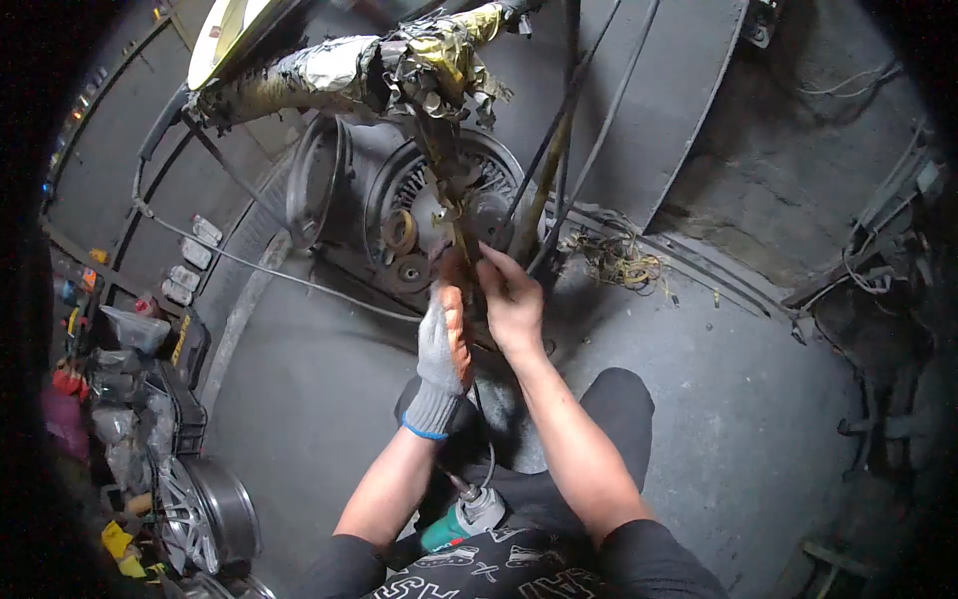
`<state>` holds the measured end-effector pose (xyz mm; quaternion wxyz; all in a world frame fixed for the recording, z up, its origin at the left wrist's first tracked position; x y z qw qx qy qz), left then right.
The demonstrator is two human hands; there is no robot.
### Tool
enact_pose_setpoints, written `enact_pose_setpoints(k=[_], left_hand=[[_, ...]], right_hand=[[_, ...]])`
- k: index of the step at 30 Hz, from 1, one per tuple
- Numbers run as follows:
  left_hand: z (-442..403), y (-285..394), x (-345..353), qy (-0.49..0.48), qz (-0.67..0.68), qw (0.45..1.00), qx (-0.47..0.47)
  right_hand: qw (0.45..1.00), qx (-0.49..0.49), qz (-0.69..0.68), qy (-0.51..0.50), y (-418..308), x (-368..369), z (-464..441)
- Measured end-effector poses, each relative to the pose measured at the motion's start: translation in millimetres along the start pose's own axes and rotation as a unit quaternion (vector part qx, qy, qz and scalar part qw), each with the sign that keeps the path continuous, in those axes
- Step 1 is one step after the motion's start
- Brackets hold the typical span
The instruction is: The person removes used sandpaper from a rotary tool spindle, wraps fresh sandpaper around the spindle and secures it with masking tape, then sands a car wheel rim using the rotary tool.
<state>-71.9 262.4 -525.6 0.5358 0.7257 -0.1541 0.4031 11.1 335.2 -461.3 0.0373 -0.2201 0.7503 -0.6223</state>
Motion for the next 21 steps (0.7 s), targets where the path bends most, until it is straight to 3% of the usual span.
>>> enact_pose_setpoints(k=[2, 3, 6, 7, 9, 12, 13, 14, 15, 16, 17, 18, 19, 21], left_hand=[[-8, -4, 13, -0.137, 0.221, 0.966, 0.004], [-15, -5, -3, -0.030, 0.032, 0.998, 0.041], [-32, -3, -35, 0.050, -0.226, 0.969, 0.087], [-45, -24, -34, -0.003, 0.067, 0.998, -0.006], [-55, -32, -31, -0.053, 0.353, 0.929, -0.099], [-46, 12, 3, -0.261, 0.360, 0.886, -0.132], [-37, 27, 20, -0.329, 0.359, 0.862, -0.141], [-42, 51, 20, -0.244, 0.209, 0.947, -0.009], [-42, 74, 15, -0.099, -0.075, 0.987, 0.098], [-35, 96, 11, 0.056, -0.279, 0.952, 0.117], [-32, 108, -2, 0.054, -0.307, 0.939, 0.147], [-19, 119, -17, 0.094, -0.252, 0.953, 0.135], [-7, 124, 4, 0.072, -0.306, 0.942, 0.118], [18, 120, 39, 0.031, -0.376, 0.926, 0.031]], right_hand=[[0.992, -0.044, 0.091, 0.080, -18, -14, 9], [0.982, -0.099, 0.117, 0.110, -29, -16, 13], [0.975, -0.082, 0.173, 0.112, -35, -19, 25], [0.971, -0.111, 0.173, 0.118, -38, -20, 29], [0.972, -0.095, 0.177, 0.122, -38, -24, 38], [0.971, -0.081, 0.155, 0.164, -34, -45, 55], [0.985, -0.046, 0.008, 0.168, -26, -56, 58], [0.976, -0.009, -0.135, 0.169, -18, -65, 59], [0.961, 0.073, -0.219, 0.154, -12, -63, 58], [0.952, 0.101, -0.268, 0.107, -13, -59, 57], [0.944, 0.131, -0.291, 0.086, -12, -58, 57], [0.934, 0.160, -0.315, 0.061, -10, -52, 56], [0.934, 0.159, -0.315, 0.062, -16, -50, 53], [0.914, 0.250, -0.319, 0.006, -14, -27, 60]])
Point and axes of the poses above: each hand's wrist, its own z-axis away from the middle knuckle, its own x-axis out of the palm, y = z × x, the point moved 10 cm from there along -z, towards the middle knuckle, and after that the axes turned 2 degrees about -z, right-handed, at the moved point
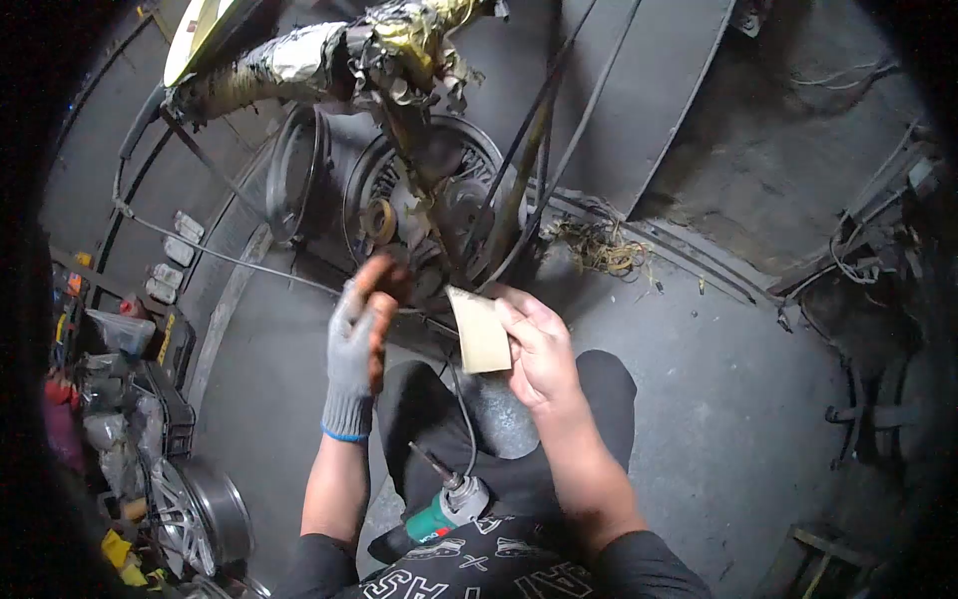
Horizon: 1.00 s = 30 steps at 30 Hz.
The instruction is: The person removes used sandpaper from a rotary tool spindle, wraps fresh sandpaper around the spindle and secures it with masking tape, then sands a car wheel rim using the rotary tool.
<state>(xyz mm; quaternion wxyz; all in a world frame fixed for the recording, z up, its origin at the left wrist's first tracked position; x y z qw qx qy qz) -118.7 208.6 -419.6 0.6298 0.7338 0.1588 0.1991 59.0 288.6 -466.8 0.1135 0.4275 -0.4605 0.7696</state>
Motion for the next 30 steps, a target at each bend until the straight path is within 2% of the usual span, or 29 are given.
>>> enact_pose_setpoints(k=[1, 2, 3, 4, 5, 7, 8, 9, 11, 13, 15, 16, 17, 19, 22, 23, 24, 25, 26, 28, 29, 30], left_hand=[[9, 4, 15, -0.044, -0.003, 0.999, -0.010], [18, 8, 30, -0.088, -0.007, 0.996, -0.019], [30, 8, 43, -0.115, 0.049, 0.985, -0.115], [26, 11, 46, -0.120, 0.025, 0.991, -0.053], [27, 6, 41, -0.096, 0.023, 0.992, -0.075], [27, -7, 27, -0.030, 0.016, 0.993, -0.112], [27, -11, 22, -0.043, -0.025, 0.989, -0.138], [26, -12, 18, -0.057, -0.067, 0.983, -0.164], [26, -7, 17, -0.077, -0.113, 0.971, -0.197], [33, -16, 16, -0.100, -0.158, 0.954, -0.234], [30, -23, 13, -0.072, -0.077, 0.978, -0.181], [27, -20, 11, -0.040, 0.001, 0.989, -0.141], [29, -20, 8, -0.037, -0.002, 0.990, -0.139], [42, -28, -7, 0.045, 0.086, 0.977, -0.189], [60, -53, -10, 0.040, 0.136, 0.973, -0.183], [66, -61, -14, 0.056, 0.145, 0.968, -0.198], [65, -53, -21, 0.085, 0.055, 0.982, -0.160], [69, -63, -28, 0.092, 0.054, 0.981, -0.162], [77, -89, -41, 0.135, 0.122, 0.963, -0.197], [78, -85, -48, 0.166, 0.141, 0.957, -0.190], [79, -79, -51, 0.172, 0.139, 0.957, -0.189], [75, -59, -56, 0.168, 0.049, 0.974, -0.142]], right_hand=[[1.000, 0.006, -0.002, 0.001, 3, -1, -1], [0.995, 0.083, -0.021, -0.043, 20, 6, 0], [0.982, 0.162, -0.040, -0.086, 38, 14, 4], [0.968, 0.203, -0.054, -0.137, 52, 20, 9], [0.952, 0.225, -0.096, -0.185, 58, 31, 17], [0.965, 0.214, 0.101, -0.113, 62, 14, 17], [0.960, 0.116, 0.241, -0.085, 48, 9, 10], [0.970, -0.008, 0.243, -0.027, 30, 4, 0], [0.987, 0.040, 0.145, -0.055, 24, -3, 5], [0.982, 0.045, 0.165, -0.075, 23, 5, 6], [0.959, 0.036, 0.262, -0.103, 25, 13, 6], [0.969, 0.049, 0.224, -0.093, 30, 8, 3], [0.969, 0.050, 0.223, -0.097, 33, 7, 2], [0.976, 0.040, 0.206, -0.054, 35, -2, -1], [0.970, 0.015, 0.239, -0.030, 36, -6, -4], [0.970, 0.019, 0.239, -0.032, 39, -4, -4], [0.981, 0.041, 0.185, -0.048, 45, 0, -4], [0.987, 0.064, 0.130, -0.064, 52, 5, -2], [0.987, 0.070, 0.129, -0.069, 57, 7, -1], [0.975, 0.189, -0.016, -0.118, 84, 22, 8], [0.966, 0.219, -0.014, -0.139, 97, 21, 11], [0.972, 0.197, 0.014, -0.131, 99, 18, 10]])
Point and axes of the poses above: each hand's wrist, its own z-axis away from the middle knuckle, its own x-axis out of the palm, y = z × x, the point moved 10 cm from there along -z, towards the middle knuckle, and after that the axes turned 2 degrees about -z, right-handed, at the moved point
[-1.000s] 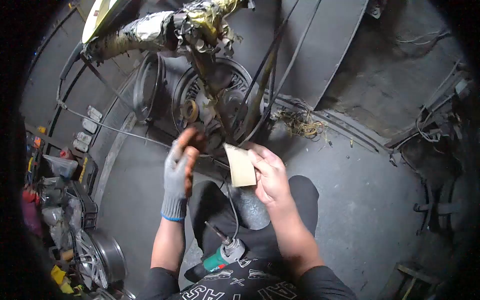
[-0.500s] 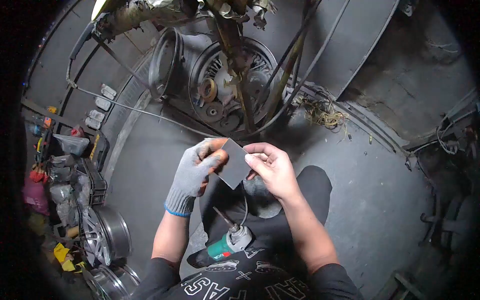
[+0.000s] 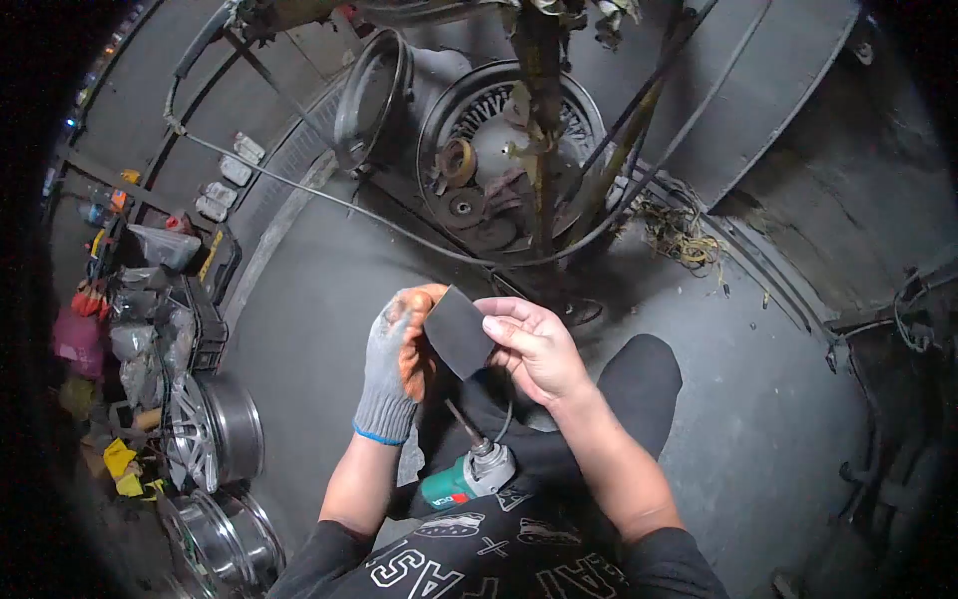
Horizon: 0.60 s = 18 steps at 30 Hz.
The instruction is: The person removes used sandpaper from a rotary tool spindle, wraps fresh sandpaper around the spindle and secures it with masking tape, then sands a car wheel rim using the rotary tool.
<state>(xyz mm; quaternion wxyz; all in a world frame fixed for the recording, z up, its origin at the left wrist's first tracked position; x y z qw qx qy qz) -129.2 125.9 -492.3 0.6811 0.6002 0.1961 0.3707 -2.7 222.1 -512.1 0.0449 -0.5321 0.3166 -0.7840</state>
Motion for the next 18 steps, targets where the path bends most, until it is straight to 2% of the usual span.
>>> enact_pose_setpoints(k=[2, 3, 5, 6, 8, 9, 11, 12, 13, 14, 15, 16, 17, 18], left_hand=[[6, 25, 0, 0.009, -0.083, 0.995, 0.062], [9, 23, 1, 0.014, 0.053, 0.998, 0.029], [13, 14, 5, 0.023, 0.319, 0.947, -0.038], [13, 2, 2, 0.048, 0.236, 0.965, -0.105], [20, -25, -25, 0.031, 0.069, 0.989, -0.127], [32, -18, -35, 0.036, 0.002, 0.996, -0.077], [39, -17, -52, 0.071, 0.009, 0.994, -0.082], [41, -13, -60, 0.094, 0.020, 0.992, -0.078], [44, -12, -64, 0.100, 0.018, 0.992, -0.081], [46, -11, -68, 0.106, 0.001, 0.990, -0.089], [47, -10, -72, 0.112, -0.016, 0.989, -0.096], [47, -3, -72, 0.106, -0.083, 0.988, -0.079], [43, -2, -73, 0.051, -0.206, 0.976, -0.057], [44, 27, -60, 0.012, -0.385, 0.917, 0.103]], right_hand=[[0.997, -0.053, 0.035, 0.042, -2, -7, -5], [0.993, -0.087, 0.041, 0.070, -6, -10, -8], [0.990, -0.097, 0.028, 0.094, -4, -7, -11], [0.992, -0.093, 0.027, 0.083, 1, -3, -13], [0.996, -0.058, 0.030, 0.060, 19, 3, -15], [0.997, -0.045, 0.025, 0.060, 25, 2, -15], [0.989, -0.025, 0.144, 0.030, 36, 7, -15], [0.974, -0.050, 0.215, 0.053, 34, 7, -13], [0.975, -0.044, 0.212, 0.051, 35, 11, -11], [0.911, -0.151, 0.380, 0.054, 10, 25, -4], [0.807, -0.253, 0.531, 0.052, -6, 45, 6], [0.797, -0.283, 0.532, 0.041, -3, 48, 9], [0.800, -0.284, 0.527, 0.034, -3, 52, 12], [0.739, -0.330, 0.587, 0.015, -10, 71, 19]])
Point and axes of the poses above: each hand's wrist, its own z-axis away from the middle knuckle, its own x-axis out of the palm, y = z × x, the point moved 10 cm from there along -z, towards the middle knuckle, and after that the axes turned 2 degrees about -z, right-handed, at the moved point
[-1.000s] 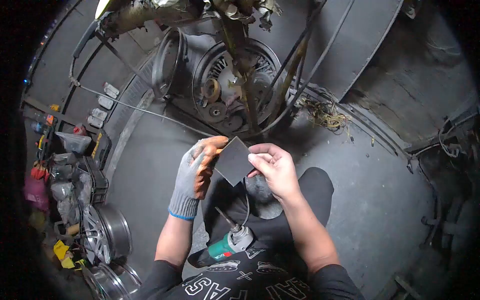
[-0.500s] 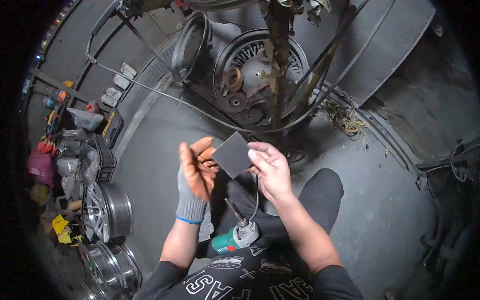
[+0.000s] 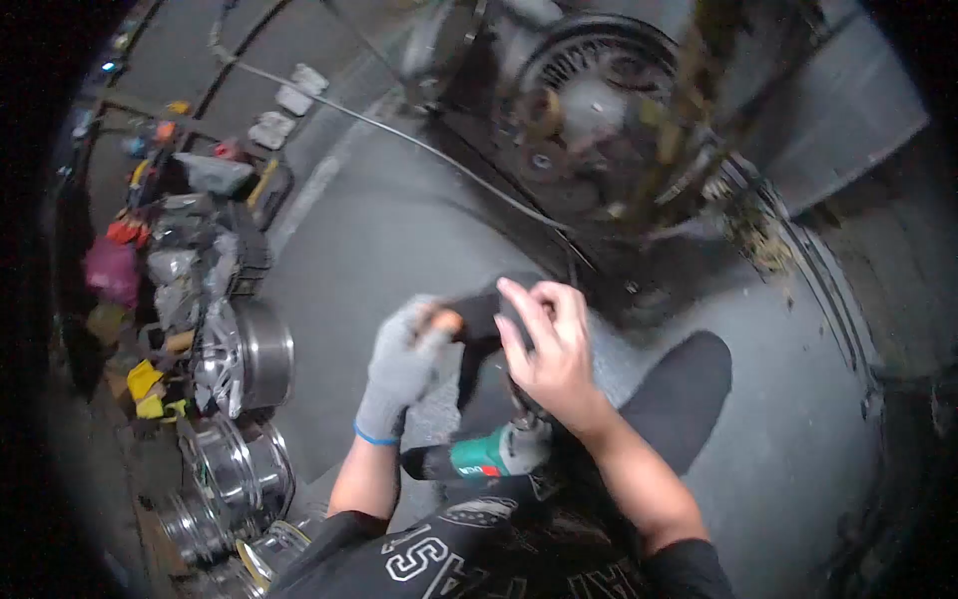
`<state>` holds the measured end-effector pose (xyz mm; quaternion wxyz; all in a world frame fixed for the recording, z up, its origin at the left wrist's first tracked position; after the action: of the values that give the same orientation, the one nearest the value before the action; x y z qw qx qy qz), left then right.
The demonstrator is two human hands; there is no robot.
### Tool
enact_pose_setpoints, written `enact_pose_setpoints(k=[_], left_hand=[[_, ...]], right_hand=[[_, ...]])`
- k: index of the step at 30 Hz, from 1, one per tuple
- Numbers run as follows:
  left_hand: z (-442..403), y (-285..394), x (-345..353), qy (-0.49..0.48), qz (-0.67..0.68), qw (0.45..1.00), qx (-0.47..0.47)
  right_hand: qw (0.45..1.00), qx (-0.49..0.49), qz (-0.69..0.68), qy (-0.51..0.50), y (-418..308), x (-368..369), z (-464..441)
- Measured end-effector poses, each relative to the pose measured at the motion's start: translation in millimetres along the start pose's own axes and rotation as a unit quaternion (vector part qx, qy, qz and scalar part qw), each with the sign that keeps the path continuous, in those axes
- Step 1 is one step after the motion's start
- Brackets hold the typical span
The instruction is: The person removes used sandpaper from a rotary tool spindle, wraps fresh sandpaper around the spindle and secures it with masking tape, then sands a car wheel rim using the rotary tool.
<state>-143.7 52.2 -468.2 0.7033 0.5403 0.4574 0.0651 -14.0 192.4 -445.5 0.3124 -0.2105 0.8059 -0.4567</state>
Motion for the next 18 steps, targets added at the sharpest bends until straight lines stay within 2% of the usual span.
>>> enact_pose_setpoints(k=[1, 3, 5, 7, 8, 9, 10, 11, 13, 14, 15, 16, 17, 18], left_hand=[[5, 34, 1, 0.011, -0.192, 0.967, 0.167], [6, 56, 3, -0.069, -0.289, 0.945, 0.133], [6, 69, -1, -0.053, -0.289, 0.942, 0.162], [1, 72, -10, -0.035, -0.225, 0.964, 0.138], [0, 81, -24, 0.021, -0.212, 0.965, 0.155], [0, 80, -24, 0.032, -0.220, 0.963, 0.156], [0, 72, -38, 0.102, -0.058, 0.984, 0.131], [1, 58, -49, 0.169, 0.107, 0.974, 0.105], [3, 49, -51, 0.156, 0.192, 0.966, 0.073], [4, 26, -28, 0.032, 0.297, 0.952, -0.068], [19, 12, 3, -0.095, 0.390, 0.893, -0.205], [22, 7, 11, -0.061, 0.407, 0.884, -0.223], [19, 3, 14, -0.020, 0.424, 0.889, -0.175], [24, -5, 14, -0.022, 0.416, 0.887, -0.196]], right_hand=[[0.995, -0.074, 0.067, 0.001, -22, 0, -5], [0.990, -0.092, 0.042, -0.095, -28, 20, -6], [0.989, -0.114, 0.019, -0.090, -27, 27, -7], [0.994, -0.064, -0.042, -0.072, -16, 26, -11], [0.993, -0.012, -0.086, -0.082, -7, 30, -12], [0.987, 0.042, -0.126, -0.091, 2, 33, -11], [0.943, 0.166, -0.275, -0.082, 28, 43, 0], [0.863, 0.282, -0.413, -0.073, 50, 60, 15], [0.840, 0.281, -0.456, -0.086, 45, 66, 14], [0.822, 0.297, -0.476, -0.092, 45, 70, 19], [0.804, 0.314, -0.495, -0.098, 46, 75, 23], [0.811, 0.315, -0.480, -0.110, 46, 78, 27], [0.817, 0.299, -0.481, -0.113, 42, 78, 27], [0.838, 0.292, -0.444, -0.125, 48, 77, 32]])
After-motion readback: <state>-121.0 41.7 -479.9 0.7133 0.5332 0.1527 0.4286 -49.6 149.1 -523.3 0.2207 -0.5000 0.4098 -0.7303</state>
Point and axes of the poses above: each hand's wrist, its own z-axis away from the middle knuckle, its own x-axis out of the palm, y = z × x, the point moved 10 cm from there along -z, towards the middle knuckle, and after that the axes turned 2 degrees about -z, right-handed, at the moved point
